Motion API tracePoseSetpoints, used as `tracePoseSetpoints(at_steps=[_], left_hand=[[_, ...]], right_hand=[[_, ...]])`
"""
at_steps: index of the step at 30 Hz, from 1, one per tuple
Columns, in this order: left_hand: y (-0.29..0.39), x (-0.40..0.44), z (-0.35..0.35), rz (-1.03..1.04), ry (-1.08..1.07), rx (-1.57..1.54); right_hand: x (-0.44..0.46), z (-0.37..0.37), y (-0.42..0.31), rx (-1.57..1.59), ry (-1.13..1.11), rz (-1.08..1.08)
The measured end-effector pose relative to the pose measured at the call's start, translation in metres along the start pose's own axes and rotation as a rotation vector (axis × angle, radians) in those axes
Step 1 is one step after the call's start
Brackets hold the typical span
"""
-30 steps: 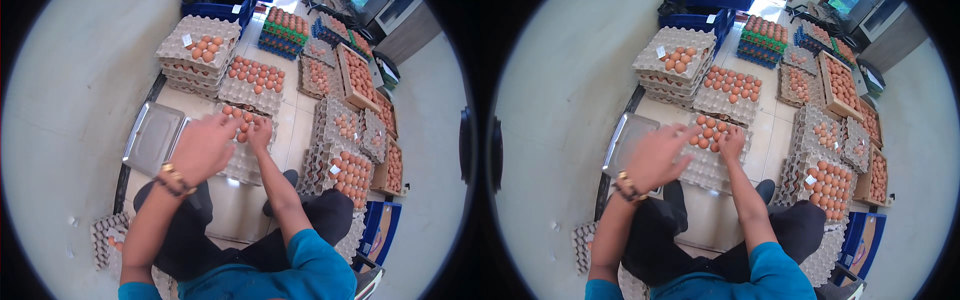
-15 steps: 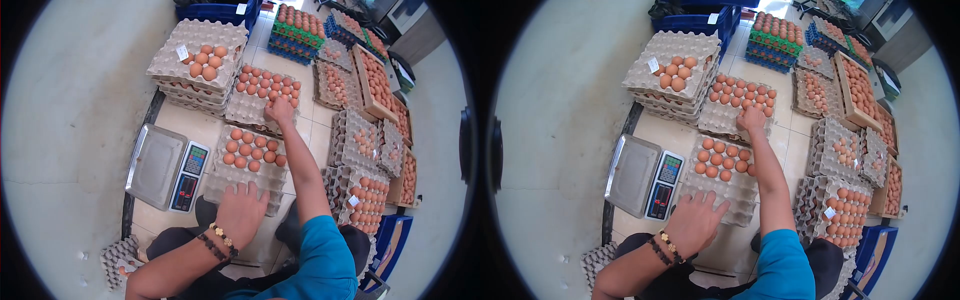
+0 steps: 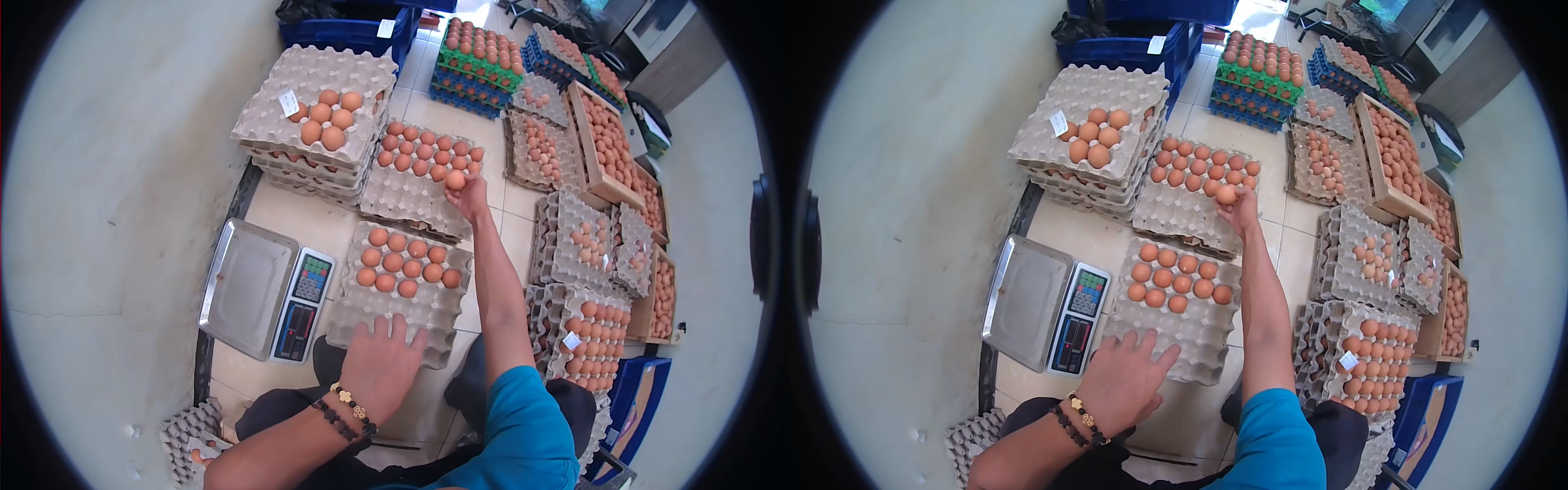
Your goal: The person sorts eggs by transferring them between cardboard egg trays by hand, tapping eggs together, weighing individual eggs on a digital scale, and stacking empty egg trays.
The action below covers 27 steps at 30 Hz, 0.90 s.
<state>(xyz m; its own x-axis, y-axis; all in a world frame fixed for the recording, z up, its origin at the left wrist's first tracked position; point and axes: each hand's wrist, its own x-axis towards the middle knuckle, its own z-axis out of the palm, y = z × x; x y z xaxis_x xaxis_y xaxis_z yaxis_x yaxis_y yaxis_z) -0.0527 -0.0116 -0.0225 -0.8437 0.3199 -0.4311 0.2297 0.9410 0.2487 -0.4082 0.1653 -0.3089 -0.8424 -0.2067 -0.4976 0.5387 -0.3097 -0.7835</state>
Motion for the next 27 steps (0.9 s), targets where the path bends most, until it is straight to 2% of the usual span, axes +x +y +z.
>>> tracePoseSetpoints(at_steps=[3,6,7,10,16,19,22,25,27], left_hand=[[0.000,0.001,-0.002,-0.002,-0.038,-0.006],[-0.001,0.002,-0.001,-0.017,-0.039,-0.014],[-0.002,0.002,-0.001,-0.019,-0.032,-0.010],[-0.002,0.002,0.002,-0.022,0.000,0.010],[-0.004,0.002,0.004,-0.041,-0.001,0.014],[-0.009,0.000,0.005,-0.064,-0.007,0.000],[-0.007,0.015,0.003,-0.073,-0.068,0.042],[-0.009,0.026,0.013,-0.037,-0.104,0.074],[-0.016,0.039,0.012,-0.045,-0.199,0.060]], right_hand=[[0.013,0.013,-0.005,-0.119,0.013,-0.111],[0.016,0.042,-0.005,-0.987,0.210,-0.685],[0.004,0.056,-0.007,-1.328,0.361,-0.644],[-0.002,0.075,-0.013,-1.686,0.258,-0.414],[0.015,0.052,-0.001,-1.768,0.296,-0.687],[-0.001,0.031,0.000,-1.090,0.269,-0.436],[-0.053,-0.003,0.014,-0.066,-0.098,0.014],[-0.147,0.016,0.022,0.245,-0.152,0.062],[-0.178,0.016,0.037,0.295,-0.134,0.071]])
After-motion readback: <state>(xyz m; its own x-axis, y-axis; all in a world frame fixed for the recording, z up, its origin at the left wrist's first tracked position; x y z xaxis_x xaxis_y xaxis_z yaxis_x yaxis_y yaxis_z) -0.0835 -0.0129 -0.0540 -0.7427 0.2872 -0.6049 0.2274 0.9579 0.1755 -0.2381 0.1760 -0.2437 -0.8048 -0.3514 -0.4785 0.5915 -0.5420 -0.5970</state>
